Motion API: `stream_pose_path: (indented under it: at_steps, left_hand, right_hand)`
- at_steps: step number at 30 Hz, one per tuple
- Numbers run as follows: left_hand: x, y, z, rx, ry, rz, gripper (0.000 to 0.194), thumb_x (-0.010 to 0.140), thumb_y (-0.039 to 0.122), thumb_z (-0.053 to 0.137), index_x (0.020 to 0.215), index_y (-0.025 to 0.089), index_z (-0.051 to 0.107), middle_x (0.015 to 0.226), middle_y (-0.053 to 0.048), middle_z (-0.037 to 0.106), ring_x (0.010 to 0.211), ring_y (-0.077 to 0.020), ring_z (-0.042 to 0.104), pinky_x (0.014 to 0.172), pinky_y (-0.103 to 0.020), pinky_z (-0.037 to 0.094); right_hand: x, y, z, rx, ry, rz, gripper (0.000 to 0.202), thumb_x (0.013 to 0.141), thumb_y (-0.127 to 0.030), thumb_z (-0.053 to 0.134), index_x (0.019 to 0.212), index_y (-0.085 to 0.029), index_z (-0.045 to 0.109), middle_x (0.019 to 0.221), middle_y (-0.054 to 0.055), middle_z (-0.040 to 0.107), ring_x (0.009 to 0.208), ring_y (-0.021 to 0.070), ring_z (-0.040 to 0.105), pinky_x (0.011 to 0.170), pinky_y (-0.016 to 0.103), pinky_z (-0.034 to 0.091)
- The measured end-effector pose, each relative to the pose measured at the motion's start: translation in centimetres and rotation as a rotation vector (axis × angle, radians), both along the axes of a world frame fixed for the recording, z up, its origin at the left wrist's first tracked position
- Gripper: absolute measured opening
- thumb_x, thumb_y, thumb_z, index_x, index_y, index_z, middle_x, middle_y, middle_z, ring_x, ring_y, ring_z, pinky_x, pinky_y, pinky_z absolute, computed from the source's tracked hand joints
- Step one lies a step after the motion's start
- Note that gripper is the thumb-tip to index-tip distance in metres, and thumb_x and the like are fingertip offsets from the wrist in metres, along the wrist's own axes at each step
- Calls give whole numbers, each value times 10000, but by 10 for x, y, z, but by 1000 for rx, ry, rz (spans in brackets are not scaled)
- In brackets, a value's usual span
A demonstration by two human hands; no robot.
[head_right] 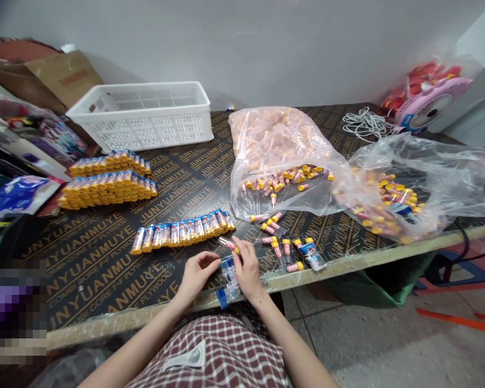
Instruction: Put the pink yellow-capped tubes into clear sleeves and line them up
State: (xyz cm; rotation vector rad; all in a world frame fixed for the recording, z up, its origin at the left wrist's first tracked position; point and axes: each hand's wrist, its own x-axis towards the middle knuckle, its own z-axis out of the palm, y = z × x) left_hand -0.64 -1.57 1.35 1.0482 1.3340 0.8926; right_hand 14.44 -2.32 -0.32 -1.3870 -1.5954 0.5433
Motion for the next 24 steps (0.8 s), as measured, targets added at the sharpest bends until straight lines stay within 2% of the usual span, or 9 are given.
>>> stream_pose_path:
  at_steps: [3, 5, 7, 11, 16, 19, 24]
  left_hand:
    - [-8, -11, -8, 68, 380, -188, 279, 552, 446, 742, 560, 186, 640, 507, 6, 565, 501, -130, 478, 512, -236, 301]
    - [-9, -19, -12, 84, 465, -293, 265, 476, 409, 788, 541, 199, 641, 520, 9, 568, 515, -134, 478, 509, -234, 278]
    - [-7, -24, -14, 122, 439, -316, 201, 485, 332, 788, 551, 203, 648, 574, 2, 593, 558, -141, 500, 530, -233, 299]
    - [-7, -15, -8, 69, 190, -171, 74, 585, 223, 695, 583, 177, 638, 615, -14, 621, 583, -139, 528, 581, -236, 371]
    - [-18, 13, 8, -172, -245, 79, 139, 527, 194, 725, 624, 152, 635, 601, 8, 616, 542, -98, 521, 565, -210, 397]
    - [-22, 22, 11, -269, -416, 125, 180, 549, 247, 750, 665, 135, 672, 669, -20, 655, 577, -88, 548, 582, -201, 425]
    - [-22, 26, 7, -296, -499, 220, 258, 558, 310, 788, 713, 126, 695, 720, -34, 680, 601, -84, 566, 582, -196, 455]
  right_hand:
    - [1, 1, -1, -3, 16, -41, 394, 893, -176, 417, 1273, -260, 477, 1115, 78, 552, 1070, 209, 518, 949, 416, 423]
    - [1, 1, 0, -7, 26, -38, 387, 889, -186, 427, 1266, -254, 483, 1120, 80, 559, 1072, 211, 515, 949, 419, 417]
    - [1, 1, 0, -15, 49, -36, 370, 884, -201, 446, 1248, -245, 496, 1117, 80, 566, 1057, 208, 524, 943, 413, 420]
    - [6, 0, -1, -68, 205, -108, 313, 848, -263, 526, 1157, -214, 544, 1081, 81, 590, 968, 203, 568, 870, 388, 469]
    - [21, -2, 9, -102, 417, -164, 227, 779, -310, 626, 966, -185, 604, 956, 66, 612, 844, 186, 594, 787, 355, 510]
    - [25, -5, 21, -81, 409, -124, 201, 777, -285, 630, 960, -202, 626, 986, 65, 592, 872, 183, 588, 781, 336, 518]
    - [19, -18, 35, -32, 277, -23, 201, 812, -214, 581, 1002, -244, 642, 1023, 70, 576, 926, 194, 577, 727, 311, 533]
